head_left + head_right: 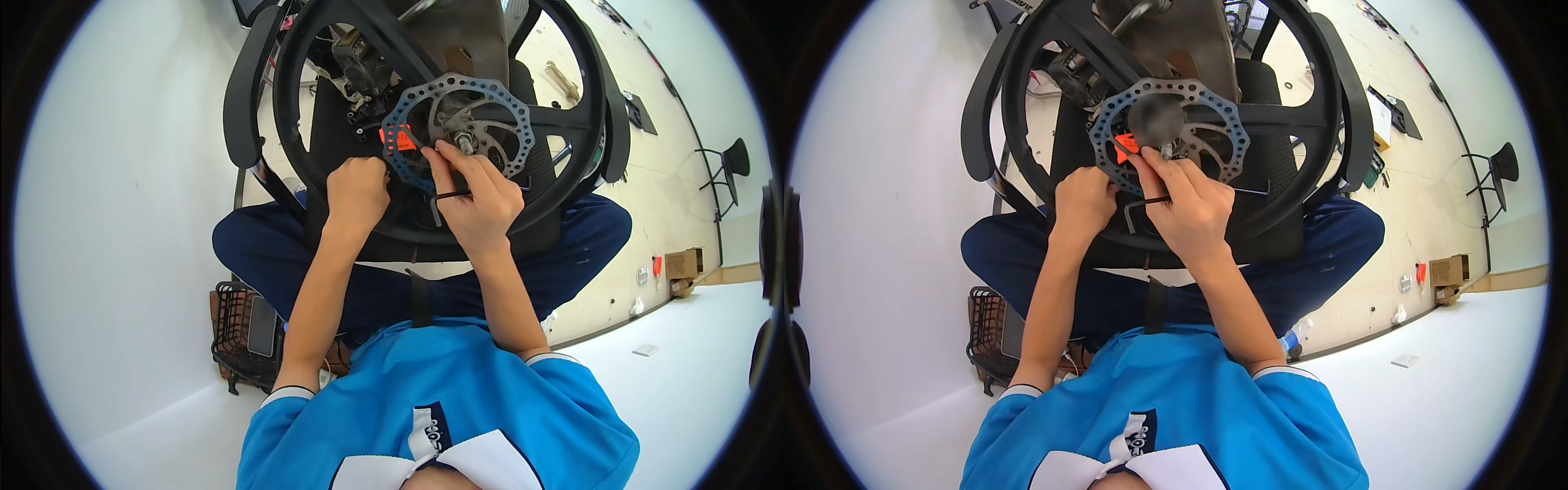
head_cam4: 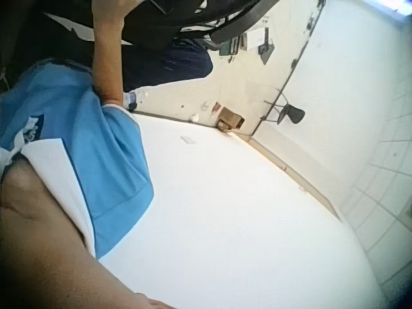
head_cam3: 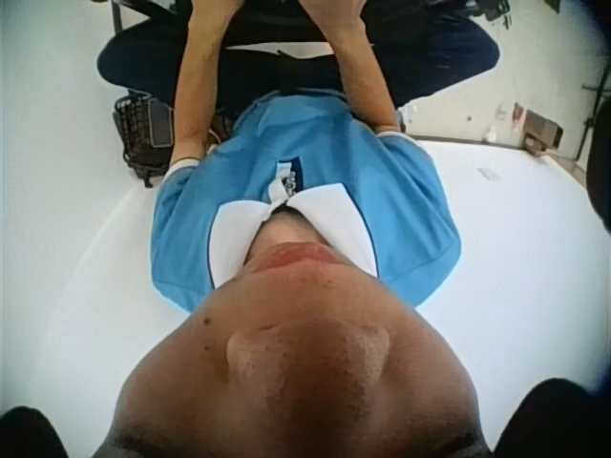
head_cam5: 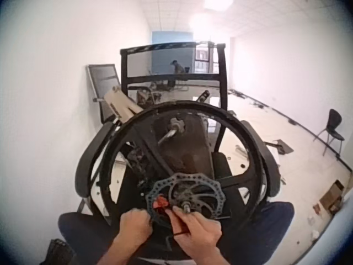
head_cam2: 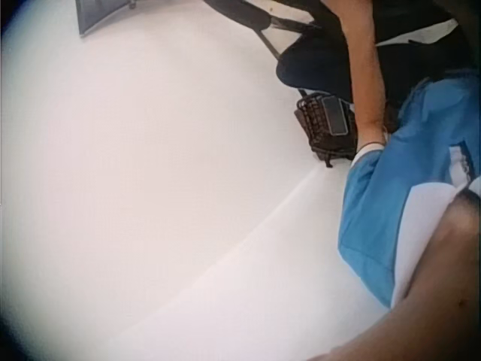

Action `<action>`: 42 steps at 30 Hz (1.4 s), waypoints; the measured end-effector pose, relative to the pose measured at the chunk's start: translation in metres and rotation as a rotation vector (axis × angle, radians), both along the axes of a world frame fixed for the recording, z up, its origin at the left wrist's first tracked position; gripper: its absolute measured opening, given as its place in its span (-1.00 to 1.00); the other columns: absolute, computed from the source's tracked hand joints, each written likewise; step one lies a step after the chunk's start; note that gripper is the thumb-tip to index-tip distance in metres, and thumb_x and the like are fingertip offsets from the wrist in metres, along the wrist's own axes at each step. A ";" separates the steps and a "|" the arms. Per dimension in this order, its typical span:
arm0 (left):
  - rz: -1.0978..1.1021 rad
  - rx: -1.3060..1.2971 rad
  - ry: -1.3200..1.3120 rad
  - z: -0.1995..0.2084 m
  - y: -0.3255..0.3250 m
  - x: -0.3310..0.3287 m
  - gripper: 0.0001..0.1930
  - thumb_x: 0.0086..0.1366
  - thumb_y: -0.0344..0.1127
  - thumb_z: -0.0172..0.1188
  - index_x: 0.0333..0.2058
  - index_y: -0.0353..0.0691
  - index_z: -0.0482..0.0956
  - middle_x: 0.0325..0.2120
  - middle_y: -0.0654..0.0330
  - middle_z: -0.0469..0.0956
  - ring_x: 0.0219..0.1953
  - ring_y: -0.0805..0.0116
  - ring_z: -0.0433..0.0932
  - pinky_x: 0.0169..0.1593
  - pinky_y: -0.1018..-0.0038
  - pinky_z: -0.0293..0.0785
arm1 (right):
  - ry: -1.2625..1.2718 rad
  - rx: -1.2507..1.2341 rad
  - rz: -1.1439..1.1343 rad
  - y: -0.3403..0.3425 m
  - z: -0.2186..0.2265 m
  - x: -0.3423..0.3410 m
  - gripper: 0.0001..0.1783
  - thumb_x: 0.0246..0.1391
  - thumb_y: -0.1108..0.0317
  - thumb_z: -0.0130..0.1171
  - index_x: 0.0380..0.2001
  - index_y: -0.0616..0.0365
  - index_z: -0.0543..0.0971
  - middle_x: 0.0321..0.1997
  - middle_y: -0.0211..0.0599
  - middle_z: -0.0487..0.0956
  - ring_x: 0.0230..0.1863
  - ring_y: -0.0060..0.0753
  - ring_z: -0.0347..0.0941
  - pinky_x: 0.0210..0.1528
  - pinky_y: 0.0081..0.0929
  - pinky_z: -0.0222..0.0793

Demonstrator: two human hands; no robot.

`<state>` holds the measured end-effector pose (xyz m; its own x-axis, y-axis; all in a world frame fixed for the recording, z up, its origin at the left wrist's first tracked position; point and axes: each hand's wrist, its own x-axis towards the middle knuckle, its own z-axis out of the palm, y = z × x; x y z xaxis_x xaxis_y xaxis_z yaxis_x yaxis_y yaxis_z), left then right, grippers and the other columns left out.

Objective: The person sits on the floor and installs a brake rotor onto a bicycle wheel hub using an Allen key. They place the rotor, insert bolts, and tighten them in sequence.

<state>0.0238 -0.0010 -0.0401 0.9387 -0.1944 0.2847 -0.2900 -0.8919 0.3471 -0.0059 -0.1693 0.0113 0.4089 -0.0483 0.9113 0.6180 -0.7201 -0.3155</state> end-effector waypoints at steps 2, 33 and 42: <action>0.031 0.053 0.018 -0.007 -0.003 0.014 -0.88 0.03 -0.43 0.31 -0.39 -0.23 0.64 -0.45 -0.08 0.62 -0.31 -0.11 0.64 -0.24 0.08 0.57 | 0.012 -0.013 0.014 -0.001 0.001 -0.001 -0.77 -0.12 0.57 0.51 -0.32 0.22 0.73 -0.59 -0.33 0.58 -0.67 -0.48 0.47 -0.59 -0.61 0.33; -0.290 -1.363 0.032 0.044 -0.038 -0.020 -0.89 0.41 -0.45 0.23 -0.21 -0.37 0.51 -0.38 0.19 0.63 -0.35 0.52 0.63 -0.28 0.60 0.55 | -0.082 0.018 0.108 -0.001 0.000 0.002 -0.78 -0.11 0.56 0.44 -0.32 0.21 0.68 -0.50 -0.39 0.62 -0.66 -0.53 0.47 -0.62 -0.60 0.35; -0.272 -1.417 0.127 0.039 -0.041 -0.021 -0.84 0.42 -0.39 0.23 -0.13 -0.36 0.53 -0.37 0.19 0.63 -0.34 0.51 0.64 -0.26 0.54 0.64 | 0.499 0.416 0.329 -0.027 -0.005 -0.061 -0.82 -0.05 0.65 0.31 -0.32 0.28 0.58 -0.51 -0.46 0.62 -0.71 -0.94 0.16 -0.63 -0.83 0.04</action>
<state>0.0025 -0.0421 -0.0009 0.9525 0.0017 0.3046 -0.2917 0.2934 0.9104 -0.0671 -0.1968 0.0058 0.8238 -0.1534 0.5457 0.4931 -0.2808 -0.8234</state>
